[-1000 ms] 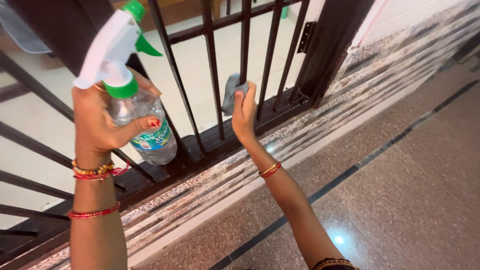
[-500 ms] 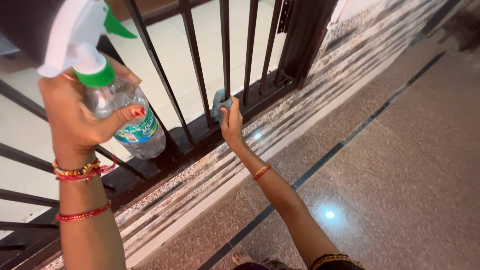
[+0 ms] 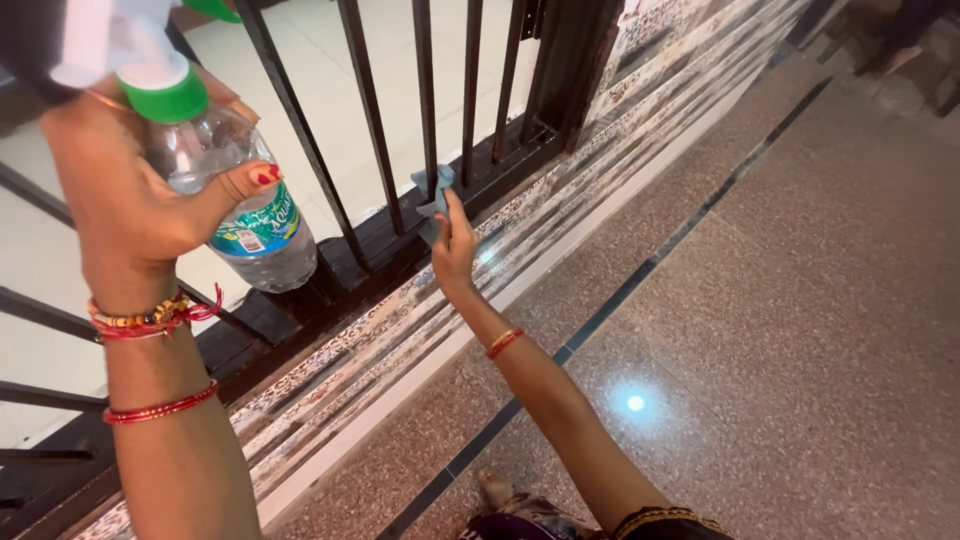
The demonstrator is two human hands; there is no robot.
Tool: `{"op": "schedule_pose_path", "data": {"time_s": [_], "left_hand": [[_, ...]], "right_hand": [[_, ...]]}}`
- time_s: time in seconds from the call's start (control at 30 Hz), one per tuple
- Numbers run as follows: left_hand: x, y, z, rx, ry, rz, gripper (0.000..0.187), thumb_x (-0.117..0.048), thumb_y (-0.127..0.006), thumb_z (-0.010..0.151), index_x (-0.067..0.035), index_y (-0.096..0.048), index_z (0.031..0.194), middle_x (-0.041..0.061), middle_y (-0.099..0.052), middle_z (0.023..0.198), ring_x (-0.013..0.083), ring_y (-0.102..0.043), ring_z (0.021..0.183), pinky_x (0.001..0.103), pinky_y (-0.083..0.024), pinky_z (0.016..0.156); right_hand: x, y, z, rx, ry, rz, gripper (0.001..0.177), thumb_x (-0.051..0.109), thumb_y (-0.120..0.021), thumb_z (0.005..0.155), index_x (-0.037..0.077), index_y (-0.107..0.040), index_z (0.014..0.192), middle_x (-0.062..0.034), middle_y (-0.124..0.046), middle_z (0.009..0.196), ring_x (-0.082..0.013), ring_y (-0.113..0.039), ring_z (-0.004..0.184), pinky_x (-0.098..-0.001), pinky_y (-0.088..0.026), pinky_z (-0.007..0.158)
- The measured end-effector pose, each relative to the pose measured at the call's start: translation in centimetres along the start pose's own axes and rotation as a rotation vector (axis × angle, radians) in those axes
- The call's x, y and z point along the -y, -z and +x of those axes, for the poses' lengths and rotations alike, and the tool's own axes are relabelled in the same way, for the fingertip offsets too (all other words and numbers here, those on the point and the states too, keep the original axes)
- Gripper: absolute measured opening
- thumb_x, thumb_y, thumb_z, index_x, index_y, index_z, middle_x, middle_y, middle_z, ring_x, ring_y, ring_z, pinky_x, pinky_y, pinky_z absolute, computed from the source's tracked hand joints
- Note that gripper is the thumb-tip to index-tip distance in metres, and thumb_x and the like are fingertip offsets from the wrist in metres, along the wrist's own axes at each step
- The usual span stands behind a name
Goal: The person cleans the metal grills of a window using a spray bottle and a cloth, wiping both the bars and the frame.
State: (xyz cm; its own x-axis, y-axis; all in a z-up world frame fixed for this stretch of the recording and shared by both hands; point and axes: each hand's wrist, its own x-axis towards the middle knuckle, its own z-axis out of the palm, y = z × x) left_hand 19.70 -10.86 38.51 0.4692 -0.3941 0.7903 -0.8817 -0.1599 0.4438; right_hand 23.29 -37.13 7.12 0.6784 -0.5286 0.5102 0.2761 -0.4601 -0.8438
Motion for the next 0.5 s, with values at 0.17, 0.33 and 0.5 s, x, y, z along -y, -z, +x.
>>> {"op": "schedule_pose_path", "data": {"time_s": [0.17, 0.33, 0.5], "left_hand": [[-0.2, -0.2, 0.2, -0.007, 0.031, 0.042, 0.058, -0.041, -0.09, 0.088, 0.006, -0.065, 0.111, 0.01, -0.071, 0.1, 0.0168, -0.074, 0.098, 0.029, -0.061, 0.091], [-0.5, -0.4, 0.0, 0.007, 0.097, 0.165, 0.053, -0.034, -0.092, 0.089, 0.006, -0.065, 0.11, 0.011, -0.072, 0.099, 0.0188, -0.074, 0.095, 0.03, -0.06, 0.09], [-1.0, -1.3, 0.0, -0.068, 0.133, -0.059, 0.055, -0.028, -0.092, 0.085, 0.004, -0.061, 0.117, 0.008, -0.068, 0.107, 0.0179, -0.072, 0.104, 0.031, -0.06, 0.096]], "right_hand": [[1.9, 3.5, -0.1, 0.228, -0.258, -0.135, 0.044, 0.016, -0.055, 0.107, 0.007, -0.057, 0.149, -0.022, -0.072, 0.086, -0.0294, -0.058, 0.067, -0.0369, -0.04, 0.058], [4.5, 6.8, 4.0, 0.125, -0.265, 0.518, 0.045, 0.015, -0.057, 0.102, 0.002, -0.055, 0.145, -0.016, -0.066, 0.13, -0.0223, -0.064, 0.113, -0.0368, -0.056, 0.097], [8.5, 10.6, 13.5, -0.089, 0.134, 0.672, 0.055, 0.023, -0.057, 0.107, 0.003, -0.041, 0.155, -0.0181, -0.053, 0.151, -0.0309, -0.056, 0.136, -0.0471, -0.049, 0.117]]}}
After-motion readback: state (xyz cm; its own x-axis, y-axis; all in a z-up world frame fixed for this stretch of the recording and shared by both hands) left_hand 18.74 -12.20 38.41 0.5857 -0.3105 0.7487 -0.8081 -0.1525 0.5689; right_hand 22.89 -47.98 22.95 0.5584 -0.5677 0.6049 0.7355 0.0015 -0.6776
